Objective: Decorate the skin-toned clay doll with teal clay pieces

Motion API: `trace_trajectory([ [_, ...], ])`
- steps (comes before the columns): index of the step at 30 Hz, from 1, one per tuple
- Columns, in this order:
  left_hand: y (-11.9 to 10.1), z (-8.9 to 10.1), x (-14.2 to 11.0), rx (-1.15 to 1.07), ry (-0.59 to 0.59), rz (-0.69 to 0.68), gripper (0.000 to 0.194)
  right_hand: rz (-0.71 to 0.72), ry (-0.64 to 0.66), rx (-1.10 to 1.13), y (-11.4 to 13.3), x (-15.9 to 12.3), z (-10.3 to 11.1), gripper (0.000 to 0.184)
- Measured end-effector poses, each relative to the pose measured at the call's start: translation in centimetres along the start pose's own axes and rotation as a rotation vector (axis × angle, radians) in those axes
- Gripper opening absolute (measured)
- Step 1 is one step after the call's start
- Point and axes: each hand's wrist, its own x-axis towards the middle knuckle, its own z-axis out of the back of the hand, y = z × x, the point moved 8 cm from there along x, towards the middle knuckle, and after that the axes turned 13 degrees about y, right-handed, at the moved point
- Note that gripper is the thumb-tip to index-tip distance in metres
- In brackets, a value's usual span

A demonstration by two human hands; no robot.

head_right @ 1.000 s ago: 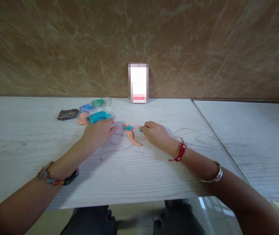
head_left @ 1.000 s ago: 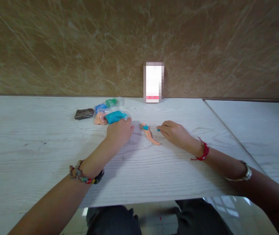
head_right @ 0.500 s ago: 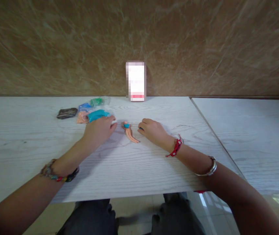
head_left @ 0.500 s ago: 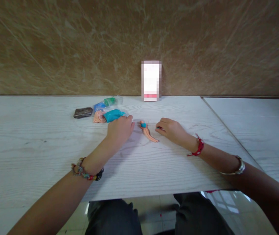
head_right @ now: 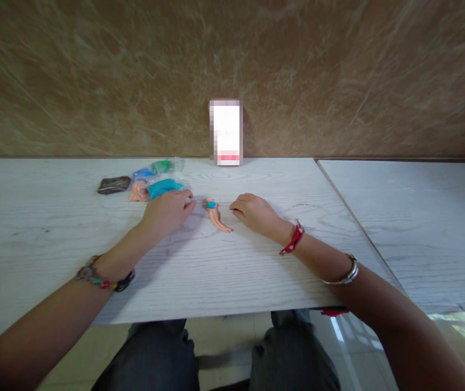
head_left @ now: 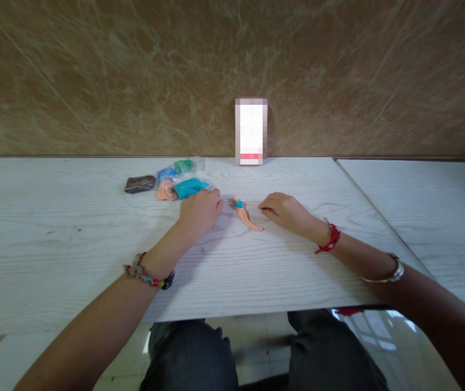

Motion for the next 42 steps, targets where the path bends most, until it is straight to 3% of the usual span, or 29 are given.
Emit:
trace_trajectory([
  [7,0.2,-0.2,0.2,0.000,0.011,-0.002,0.033,-0.044,-0.049,0.068,-1.0,-0.1,0.3,0.022],
  [17,0.3,-0.2,0.3,-0.003,0.004,-0.003,0.032,-0.020,-0.005,-0.136,-0.3,-0.9,0.3,0.023],
  [25,0.4,-0.5,0.4,0.003,0.009,-0.004,0.033,0.024,0.059,-0.200,-0.1,-1.5,0.7,0.025],
  [29,0.4,-0.6,0.4,0.000,0.023,-0.003,0.032,0.132,0.082,-0.191,0.4,-1.5,0.3,0.024],
  [33,0.4,-0.5,0.4,-0.003,0.008,-0.005,0.032,0.076,0.042,-0.140,-0.3,-1.2,0.5,0.021],
  [37,0.4,-0.6,0.4,0.001,0.025,0.004,0.032,0.117,0.025,0.013,-0.1,-0.8,0.6,0.017],
  [42,0.3,-0.5,0.3,0.010,0.024,0.008,0.033,-0.031,-0.034,0.027,-1.5,-0.5,0.7,0.017],
])
